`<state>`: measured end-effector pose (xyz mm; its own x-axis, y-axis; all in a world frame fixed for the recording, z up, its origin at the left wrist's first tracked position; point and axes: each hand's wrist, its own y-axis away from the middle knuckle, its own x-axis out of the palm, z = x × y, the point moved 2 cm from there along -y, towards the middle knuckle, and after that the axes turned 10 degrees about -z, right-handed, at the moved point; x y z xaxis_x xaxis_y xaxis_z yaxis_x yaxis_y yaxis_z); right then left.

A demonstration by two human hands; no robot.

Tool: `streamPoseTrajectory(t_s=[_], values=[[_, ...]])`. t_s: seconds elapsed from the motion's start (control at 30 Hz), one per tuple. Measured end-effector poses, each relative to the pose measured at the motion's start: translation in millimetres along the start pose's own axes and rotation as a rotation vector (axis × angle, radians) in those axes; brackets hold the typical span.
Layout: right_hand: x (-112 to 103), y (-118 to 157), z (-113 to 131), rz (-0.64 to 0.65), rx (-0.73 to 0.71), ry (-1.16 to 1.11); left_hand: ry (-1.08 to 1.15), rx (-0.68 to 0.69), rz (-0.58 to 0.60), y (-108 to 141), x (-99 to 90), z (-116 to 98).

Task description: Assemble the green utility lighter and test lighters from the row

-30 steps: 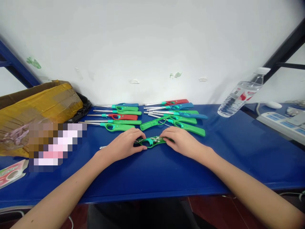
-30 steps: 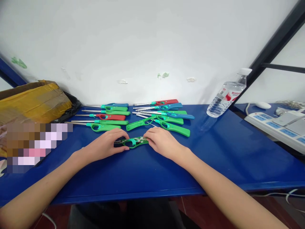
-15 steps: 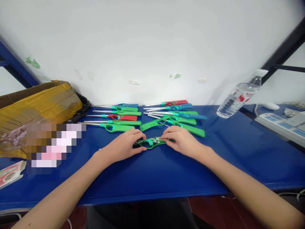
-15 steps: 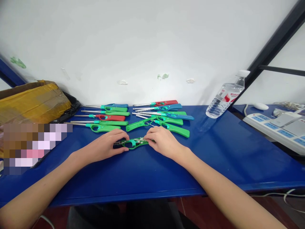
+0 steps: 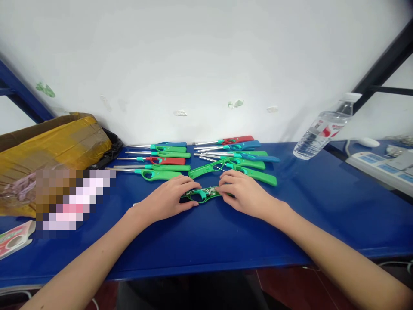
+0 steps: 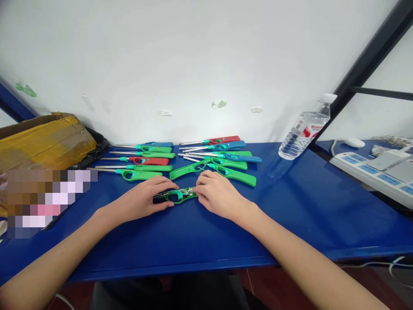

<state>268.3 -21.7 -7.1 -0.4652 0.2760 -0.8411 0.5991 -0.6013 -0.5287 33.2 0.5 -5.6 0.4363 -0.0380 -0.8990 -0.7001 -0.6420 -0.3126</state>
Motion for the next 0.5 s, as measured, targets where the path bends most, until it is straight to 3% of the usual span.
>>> streamPoseTrajectory(t_s=[0.5], values=[[-2.6,-0.7,-4.4,-0.048,0.204,-0.123,-0.002,0.026,0.013,-1.0,2.3,1.3]])
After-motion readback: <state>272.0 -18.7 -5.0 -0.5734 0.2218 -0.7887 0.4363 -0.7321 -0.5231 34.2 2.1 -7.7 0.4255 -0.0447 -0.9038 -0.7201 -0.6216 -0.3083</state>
